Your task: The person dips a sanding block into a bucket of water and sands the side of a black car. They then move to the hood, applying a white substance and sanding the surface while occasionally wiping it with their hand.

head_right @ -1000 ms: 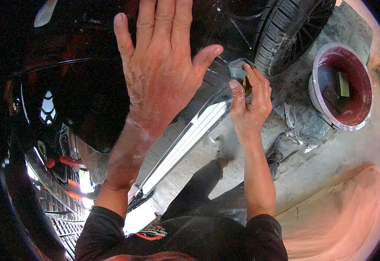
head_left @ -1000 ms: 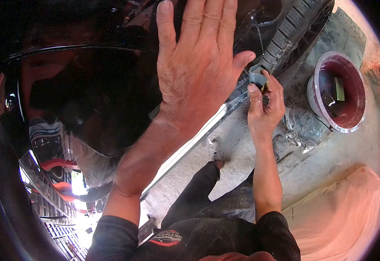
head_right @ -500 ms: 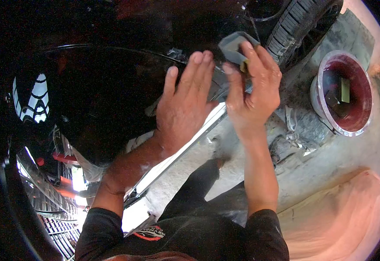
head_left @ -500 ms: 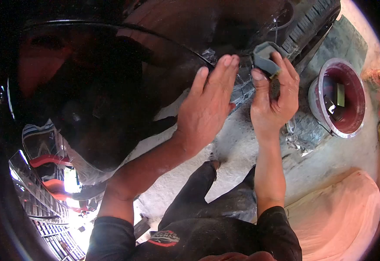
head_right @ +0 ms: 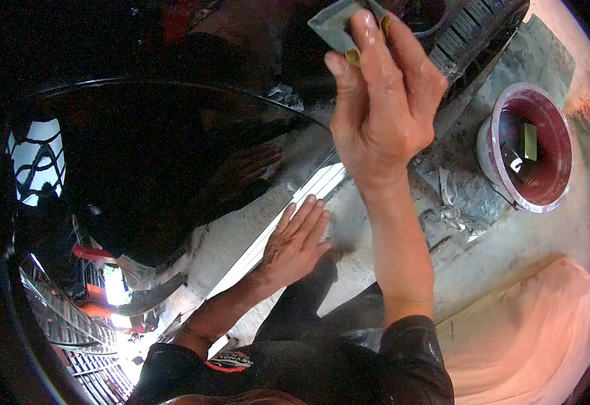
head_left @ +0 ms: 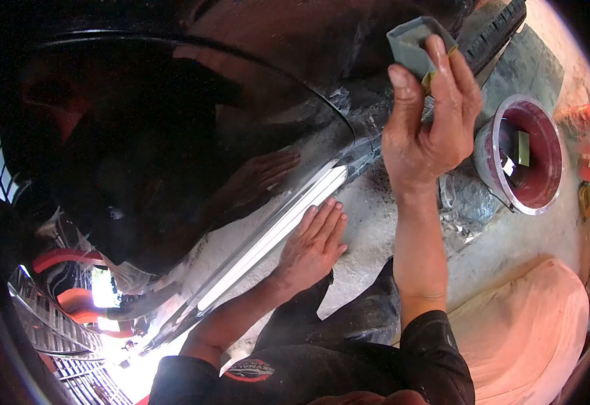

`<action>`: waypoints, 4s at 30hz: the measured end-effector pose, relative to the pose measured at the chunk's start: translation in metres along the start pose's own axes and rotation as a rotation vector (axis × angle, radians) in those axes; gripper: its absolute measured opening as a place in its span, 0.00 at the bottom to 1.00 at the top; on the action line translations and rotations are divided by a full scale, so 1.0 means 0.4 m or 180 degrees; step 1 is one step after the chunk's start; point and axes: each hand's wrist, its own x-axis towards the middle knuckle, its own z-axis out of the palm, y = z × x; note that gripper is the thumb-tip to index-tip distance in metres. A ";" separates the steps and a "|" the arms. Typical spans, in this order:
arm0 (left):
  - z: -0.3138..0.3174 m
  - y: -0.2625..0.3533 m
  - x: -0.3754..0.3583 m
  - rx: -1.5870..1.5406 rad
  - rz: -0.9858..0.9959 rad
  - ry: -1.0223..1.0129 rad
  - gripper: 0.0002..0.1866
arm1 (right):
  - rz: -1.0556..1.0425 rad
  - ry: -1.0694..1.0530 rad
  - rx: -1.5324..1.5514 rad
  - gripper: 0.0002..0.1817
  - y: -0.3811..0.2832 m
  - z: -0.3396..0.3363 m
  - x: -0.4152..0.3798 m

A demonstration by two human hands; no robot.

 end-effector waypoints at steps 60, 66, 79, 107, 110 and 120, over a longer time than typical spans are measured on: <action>-0.321 0.031 0.358 0.2770 -0.0435 0.0811 0.48 | 0.0953 -0.0320 0.0082 0.24 0.039 -0.139 -0.013; -0.178 0.018 0.245 0.2166 -0.0282 -0.0287 0.45 | 0.0501 -0.0653 0.0218 0.28 0.008 -0.102 -0.078; -0.068 0.008 0.108 0.0203 -0.0346 -0.0175 0.38 | 0.0046 -0.0602 0.0315 0.26 -0.039 -0.041 -0.044; -0.002 0.054 0.070 -0.0576 -0.0108 -0.0176 0.37 | -0.0029 -0.0001 -0.0070 0.28 0.012 -0.001 0.091; -0.020 0.063 0.066 -0.0475 -0.0127 -0.0214 0.35 | 0.0279 -0.0231 0.0157 0.30 -0.013 -0.024 -0.031; -0.084 0.064 0.076 -0.0431 0.0058 -0.0053 0.31 | 0.0416 -0.0417 0.0373 0.26 -0.029 -0.033 -0.084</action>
